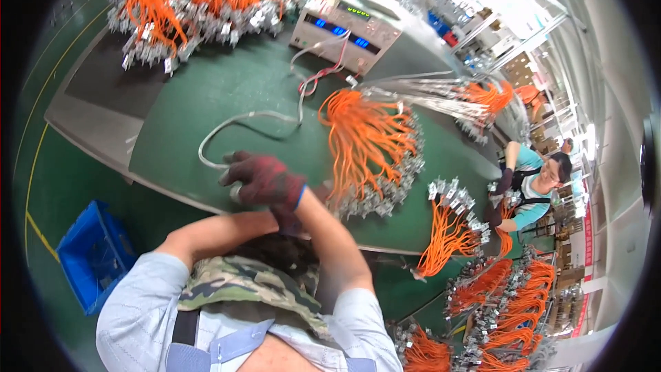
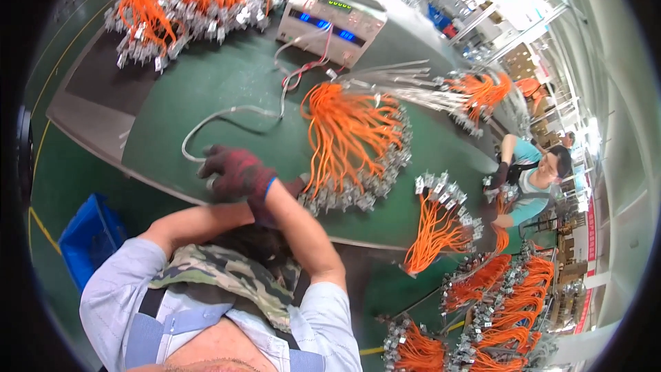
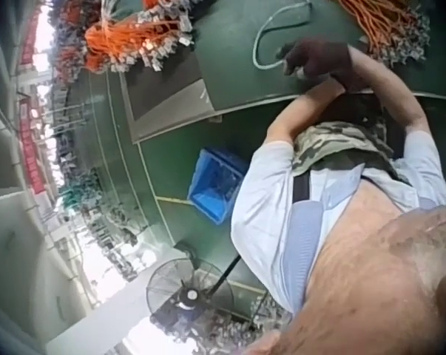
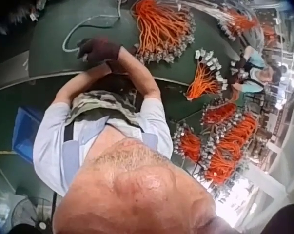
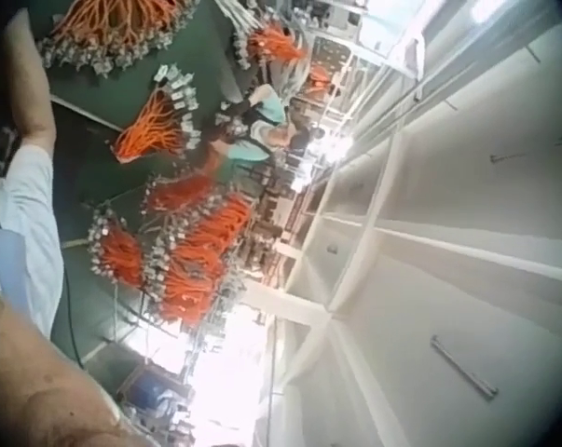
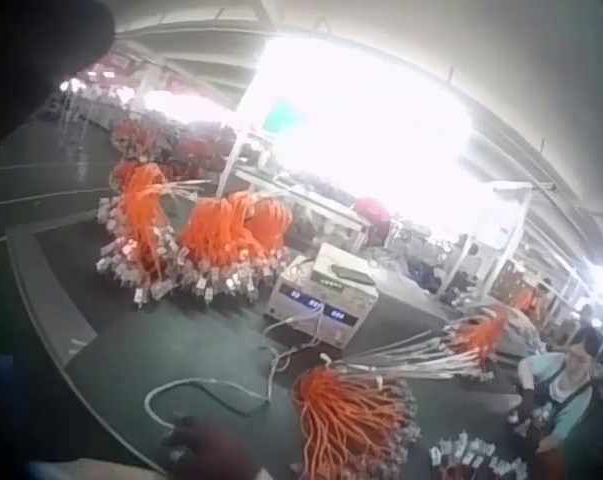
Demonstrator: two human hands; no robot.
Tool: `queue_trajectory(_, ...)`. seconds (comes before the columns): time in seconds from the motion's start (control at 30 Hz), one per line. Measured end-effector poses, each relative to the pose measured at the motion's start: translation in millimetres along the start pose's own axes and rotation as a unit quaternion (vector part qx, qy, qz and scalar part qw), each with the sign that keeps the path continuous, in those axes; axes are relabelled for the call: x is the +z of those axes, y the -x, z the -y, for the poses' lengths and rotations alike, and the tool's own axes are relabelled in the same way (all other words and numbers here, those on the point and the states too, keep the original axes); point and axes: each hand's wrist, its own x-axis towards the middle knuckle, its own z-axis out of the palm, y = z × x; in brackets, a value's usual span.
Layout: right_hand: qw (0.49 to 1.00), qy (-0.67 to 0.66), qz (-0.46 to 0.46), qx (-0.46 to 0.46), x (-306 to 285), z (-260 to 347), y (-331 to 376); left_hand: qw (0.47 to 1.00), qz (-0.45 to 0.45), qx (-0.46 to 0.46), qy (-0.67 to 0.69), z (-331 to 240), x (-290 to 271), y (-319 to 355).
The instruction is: Assembling small electronic components with orange wires and mounting brackets at a factory workstation.
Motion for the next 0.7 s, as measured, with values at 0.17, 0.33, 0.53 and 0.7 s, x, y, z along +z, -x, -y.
queue_trajectory(0.17, 0.967, -0.147, -0.181, 0.106, -36, -11, 25, 0.896, -0.296, 0.185, -0.275, 132, 85, -40)
queue_trajectory(0.33, 0.819, -0.299, -0.462, 0.164, -105, -113, 72, 0.988, -0.091, -0.002, -0.128, 18, 14, -22)
queue_trajectory(0.53, 0.825, -0.235, -0.462, 0.227, -133, -153, -30, 0.990, -0.125, 0.025, -0.064, 33, 9, 6)
queue_trajectory(0.7, 0.652, -0.521, -0.538, -0.120, -114, -289, -46, 0.993, 0.005, 0.031, -0.117, 19, 7, -22)
